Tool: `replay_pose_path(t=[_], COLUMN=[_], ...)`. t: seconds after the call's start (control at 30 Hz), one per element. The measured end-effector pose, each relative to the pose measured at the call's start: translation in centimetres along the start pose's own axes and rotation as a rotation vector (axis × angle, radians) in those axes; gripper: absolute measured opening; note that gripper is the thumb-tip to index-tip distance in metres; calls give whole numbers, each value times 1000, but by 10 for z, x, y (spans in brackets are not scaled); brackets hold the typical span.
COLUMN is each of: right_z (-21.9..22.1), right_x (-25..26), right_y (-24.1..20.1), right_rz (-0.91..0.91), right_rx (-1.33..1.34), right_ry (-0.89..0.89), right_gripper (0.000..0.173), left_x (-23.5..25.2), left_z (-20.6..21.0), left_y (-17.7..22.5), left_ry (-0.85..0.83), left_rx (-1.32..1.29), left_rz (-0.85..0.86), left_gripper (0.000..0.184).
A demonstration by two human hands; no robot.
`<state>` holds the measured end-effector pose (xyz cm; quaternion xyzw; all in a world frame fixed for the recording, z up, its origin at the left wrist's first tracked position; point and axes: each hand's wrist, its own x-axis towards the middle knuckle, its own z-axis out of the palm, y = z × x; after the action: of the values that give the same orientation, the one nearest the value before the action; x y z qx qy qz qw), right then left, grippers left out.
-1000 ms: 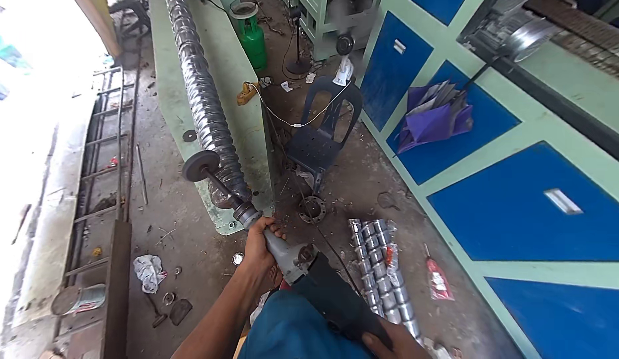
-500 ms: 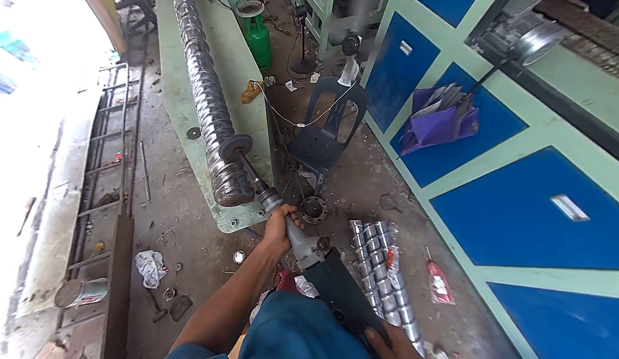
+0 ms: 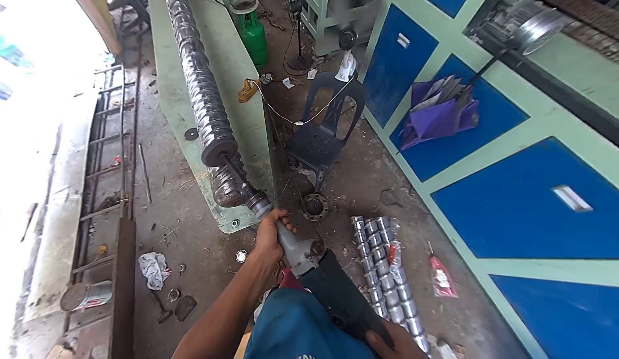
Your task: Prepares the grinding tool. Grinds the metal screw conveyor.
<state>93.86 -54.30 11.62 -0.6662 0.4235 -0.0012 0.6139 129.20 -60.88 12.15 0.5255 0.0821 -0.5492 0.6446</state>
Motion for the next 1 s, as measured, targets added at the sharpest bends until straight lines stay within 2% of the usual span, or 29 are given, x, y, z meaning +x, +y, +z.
replay_pose_path(t=[0.2,0.63,0.9,1.0], right_z=[0,6,3,1], right_x=[3,4,0,0], right_y=[-1,9,-6,-12], right_rz=[7,33,32,4], right_rx=[-44,52,9,-23], right_ry=[-30,33,-35,-38], right_gripper=[53,50,49,54], left_x=[-7,20,-9,-13], left_z=[-15,14,-15,-20], left_y=[2,-7,7,10], left_ry=[25,13,9,22], left_rx=[-35,50,-43,-56], left_rz=[17,-49,2,12], left_gripper=[16,9,14,17])
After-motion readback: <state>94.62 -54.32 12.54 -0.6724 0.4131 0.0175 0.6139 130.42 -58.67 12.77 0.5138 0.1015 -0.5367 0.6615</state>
